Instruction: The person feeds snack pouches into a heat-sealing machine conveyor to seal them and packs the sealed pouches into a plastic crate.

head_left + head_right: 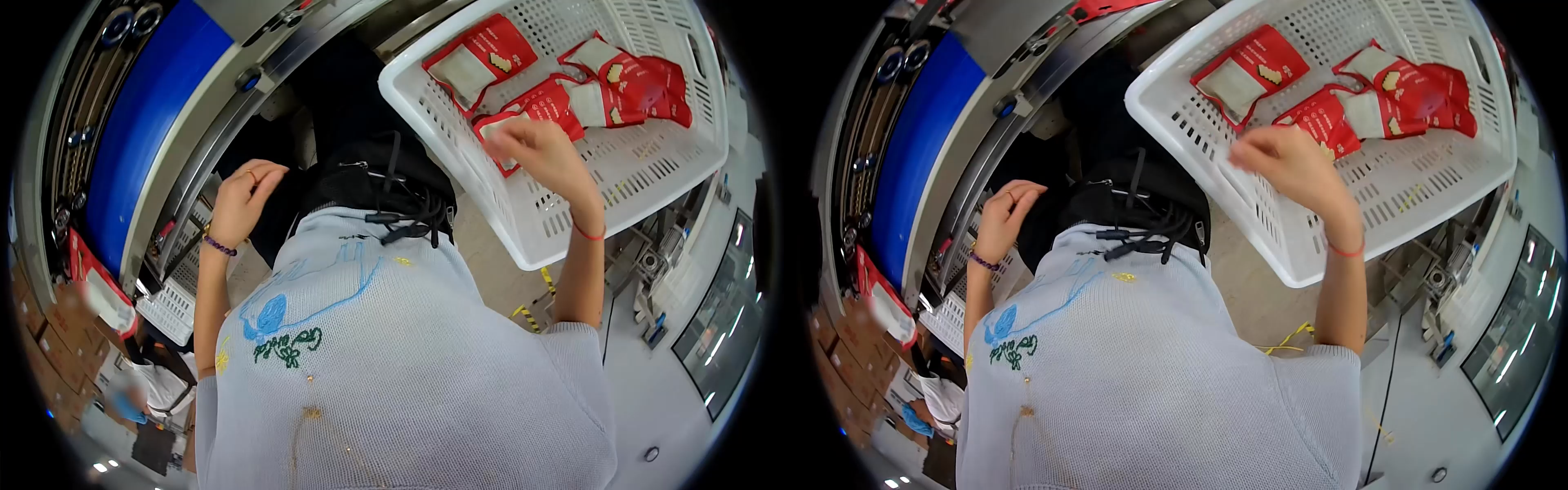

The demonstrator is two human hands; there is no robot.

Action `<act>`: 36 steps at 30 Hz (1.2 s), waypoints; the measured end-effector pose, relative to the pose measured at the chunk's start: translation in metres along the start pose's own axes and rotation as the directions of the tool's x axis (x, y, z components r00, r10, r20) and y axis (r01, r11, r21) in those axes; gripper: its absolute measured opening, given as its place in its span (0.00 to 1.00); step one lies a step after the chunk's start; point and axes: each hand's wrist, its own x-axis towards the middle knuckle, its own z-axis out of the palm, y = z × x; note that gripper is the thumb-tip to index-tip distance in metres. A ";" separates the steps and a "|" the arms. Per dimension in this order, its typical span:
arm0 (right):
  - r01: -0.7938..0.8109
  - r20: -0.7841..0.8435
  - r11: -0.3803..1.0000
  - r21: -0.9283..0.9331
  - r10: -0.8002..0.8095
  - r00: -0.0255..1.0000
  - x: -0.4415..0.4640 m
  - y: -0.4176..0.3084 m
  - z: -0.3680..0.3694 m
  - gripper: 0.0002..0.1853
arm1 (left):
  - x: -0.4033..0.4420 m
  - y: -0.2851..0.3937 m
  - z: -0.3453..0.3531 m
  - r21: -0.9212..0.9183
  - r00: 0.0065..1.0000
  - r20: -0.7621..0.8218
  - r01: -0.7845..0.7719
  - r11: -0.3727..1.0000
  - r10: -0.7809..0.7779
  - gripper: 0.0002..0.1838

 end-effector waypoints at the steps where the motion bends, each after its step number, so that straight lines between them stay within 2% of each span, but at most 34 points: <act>1: -0.224 0.145 0.971 0.085 0.211 0.967 -0.010 0.008 -0.008 0.11 | 0.005 0.003 -0.003 -0.015 0.999 -0.038 0.016 1.000 -0.017 0.10; 2: -0.229 0.135 0.969 0.093 0.216 0.967 -0.019 0.013 -0.011 0.11 | 0.012 0.007 -0.003 -0.010 1.000 -0.028 0.007 1.000 -0.007 0.10; 4: -0.389 0.287 0.917 0.089 0.350 0.892 -0.033 0.025 -0.017 0.12 | 0.030 0.021 0.004 -0.069 0.999 -0.043 -0.016 0.997 0.013 0.09; 5: -0.389 0.268 0.918 0.080 0.356 0.895 -0.034 0.038 -0.020 0.12 | 0.039 0.031 0.007 0.028 0.998 -0.027 -0.062 0.998 0.063 0.08; 6: -0.379 -0.035 0.917 0.123 0.386 0.922 -0.032 0.056 -0.020 0.12 | 0.049 0.037 0.010 0.091 0.987 -0.010 -0.161 0.983 0.162 0.08; 7: -0.353 -0.328 0.921 0.165 0.388 0.861 -0.029 0.075 -0.021 0.12 | 0.056 0.043 0.013 0.156 0.968 0.014 -0.251 0.955 0.252 0.07; 8: -0.407 -0.394 0.883 0.235 0.469 0.791 -0.023 0.097 -0.030 0.14 | 0.061 0.052 0.015 0.170 0.955 0.045 -0.297 0.940 0.294 0.07; 9: -0.479 -0.454 0.860 0.174 0.502 0.736 -0.019 0.132 -0.039 0.16 | 0.063 0.057 0.016 0.160 0.945 0.074 -0.326 0.932 0.318 0.08; 10: -0.550 -0.518 0.827 0.116 0.523 0.677 -0.016 0.171 -0.047 0.19 | 0.065 0.060 0.015 0.148 0.951 0.084 -0.308 0.940 0.298 0.07; 11: -0.548 -0.530 0.830 0.106 0.513 0.675 -0.014 0.208 -0.053 0.19 | 0.064 0.061 0.014 0.135 0.956 0.096 -0.289 0.948 0.278 0.07; 13: -0.634 -0.668 0.757 -0.160 0.390 0.634 -0.010 0.278 -0.073 0.27 | 0.058 0.050 0.014 0.082 0.978 0.013 -0.211 0.974 0.210 0.07; 14: -0.626 -0.665 0.760 -0.175 0.378 0.644 -0.009 0.307 -0.082 0.27 | 0.056 0.043 0.013 0.083 0.987 -0.025 -0.156 0.984 0.159 0.07; 16: -0.602 -0.800 0.738 -0.306 0.143 0.583 0.003 0.359 -0.083 0.35 | 0.046 0.032 0.009 0.075 0.992 -0.106 -0.061 0.995 0.069 0.06; 17: -0.514 -0.743 0.799 -0.311 0.133 0.656 0.012 0.382 -0.080 0.40 | 0.041 0.027 0.007 0.072 0.992 -0.124 -0.011 0.997 0.020 0.07; 18: -0.463 -0.619 0.886 0.024 0.377 0.689 0.023 0.379 -0.074 0.42 | 0.033 0.026 0.004 0.035 0.989 -0.134 0.074 0.997 -0.068 0.07; 19: -0.382 -0.568 0.922 0.054 0.343 0.748 0.029 0.413 -0.061 0.42 | 0.030 0.025 0.002 -0.007 0.979 -0.144 0.142 0.990 -0.141 0.08; 20: -0.659 -0.530 0.691 -0.297 0.455 0.716 0.035 0.352 -0.063 0.40 | 0.027 0.023 0.001 -0.028 0.974 -0.159 0.157 0.987 -0.159 0.08; 21: -0.641 -0.518 0.679 -0.358 0.426 0.742 0.035 0.358 -0.060 0.39 | 0.026 0.020 0.002 -0.056 0.971 -0.172 0.161 0.985 -0.168 0.09; 23: -0.658 -0.546 0.600 -0.455 0.396 0.738 0.043 0.318 -0.049 0.32 | 0.026 0.022 -0.001 -0.050 0.968 -0.182 0.167 0.985 -0.174 0.09; 24: -0.650 -0.539 0.603 -0.462 0.391 0.746 0.044 0.301 -0.047 0.32 | 0.028 0.024 -0.002 -0.049 0.971 -0.182 0.146 0.988 -0.153 0.09; 26: -0.436 -0.456 0.670 -0.601 0.161 0.875 0.046 0.268 -0.049 0.22 | 0.034 0.032 -0.010 -0.003 0.986 -0.131 0.106 0.994 -0.105 0.10; 27: -0.320 -0.437 0.696 -0.643 0.010 0.899 0.044 0.243 -0.051 0.18 | 0.039 0.040 -0.013 -0.008 0.983 -0.144 0.116 0.993 -0.116 0.10; 28: -0.201 -0.412 0.706 -0.680 -0.141 0.900 0.041 0.209 -0.052 0.14 | 0.046 0.049 -0.016 -0.010 0.994 -0.099 0.053 0.999 -0.053 0.09; 30: -0.219 -0.361 0.854 -0.472 0.040 0.932 0.035 0.087 -0.063 0.13 | 0.061 0.063 -0.019 -0.011 0.991 -0.049 -0.122 0.992 0.122 0.10; 31: -0.253 -0.325 0.782 -0.569 0.069 0.943 0.027 0.050 -0.075 0.13 | 0.070 0.072 -0.019 -0.008 0.971 -0.046 -0.236 0.972 0.236 0.11; 32: -0.226 -0.398 0.685 -0.692 -0.101 0.912 0.014 0.025 -0.079 0.15 | 0.078 0.085 -0.020 0.019 0.943 -0.051 -0.327 0.945 0.328 0.14; 33: -0.134 -0.418 0.622 -0.772 -0.337 0.843 0.003 -0.005 -0.082 0.17 | 0.086 0.101 -0.021 0.046 0.906 -0.055 -0.417 0.908 0.419 0.18; 34: -0.145 -0.466 0.685 -0.714 -0.310 0.829 -0.002 -0.052 -0.077 0.21 | 0.092 0.119 -0.022 0.026 0.862 -0.077 -0.500 0.866 0.501 0.24; 36: -0.024 -0.481 0.742 -0.669 -0.409 0.775 -0.009 -0.116 -0.063 0.21 | 0.096 0.143 -0.016 -0.048 0.776 -0.156 -0.624 0.780 0.612 0.35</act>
